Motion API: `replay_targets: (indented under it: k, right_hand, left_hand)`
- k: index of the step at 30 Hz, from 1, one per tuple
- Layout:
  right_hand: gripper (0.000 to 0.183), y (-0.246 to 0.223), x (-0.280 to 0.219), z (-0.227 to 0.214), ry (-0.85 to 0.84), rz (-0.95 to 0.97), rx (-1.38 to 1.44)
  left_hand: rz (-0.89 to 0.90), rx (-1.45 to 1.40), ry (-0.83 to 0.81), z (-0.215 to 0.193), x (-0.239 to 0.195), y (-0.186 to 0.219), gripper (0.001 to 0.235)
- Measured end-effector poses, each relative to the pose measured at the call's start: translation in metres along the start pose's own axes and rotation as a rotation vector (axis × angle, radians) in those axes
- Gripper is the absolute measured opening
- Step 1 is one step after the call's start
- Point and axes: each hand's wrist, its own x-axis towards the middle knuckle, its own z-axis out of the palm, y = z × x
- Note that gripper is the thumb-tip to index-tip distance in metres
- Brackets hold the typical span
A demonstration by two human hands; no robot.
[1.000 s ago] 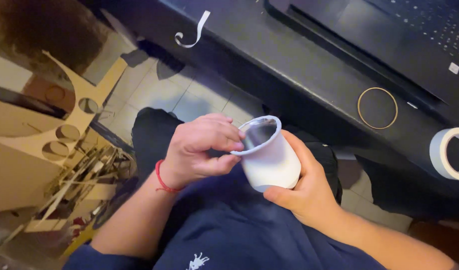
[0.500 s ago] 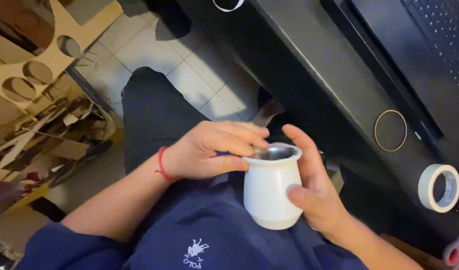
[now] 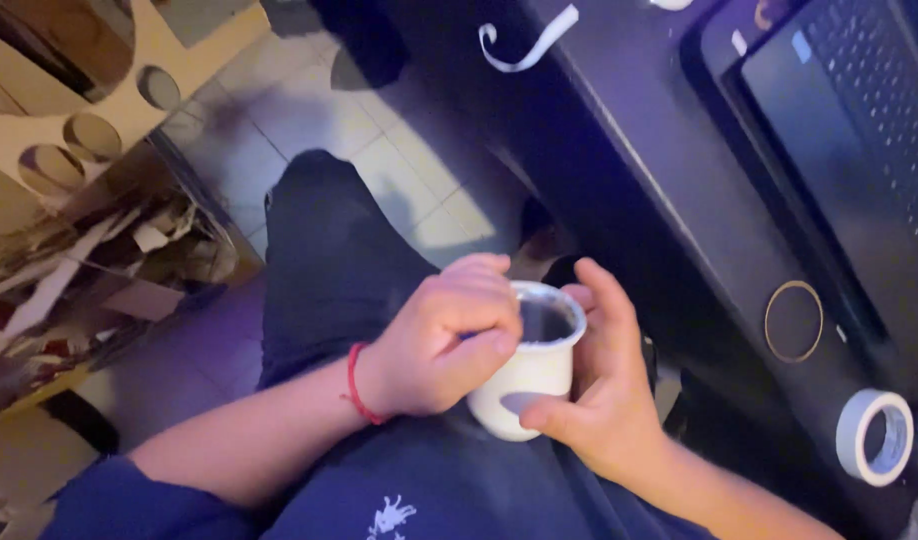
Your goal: Applying strips of white tape to the rim of a white cup using scissors.
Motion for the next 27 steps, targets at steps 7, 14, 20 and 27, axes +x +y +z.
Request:
replay_targets:
  k: [7,14,20,27]
  right_hand:
    - [0.066,0.008,0.115,0.001,0.086,0.111,0.352]
    - [0.072,0.020,0.234,0.036,0.532,0.339,0.549]
    - [0.014,0.038,0.244,0.032,0.605,0.242,0.571]
    - [0.027,-0.027,0.128,0.002,0.007,0.114,0.296]
  left_hand:
    - [0.130,-0.095,0.161,-0.019,-0.007,0.000,0.029]
    - [0.011,-0.001,0.189,-0.024,-0.010,0.007,0.008]
    - [-0.015,0.044,0.107,-0.033,-0.007,-0.002,0.018]
    - [-0.023,0.049,-0.001,-0.032,-0.005,-0.002,0.027]
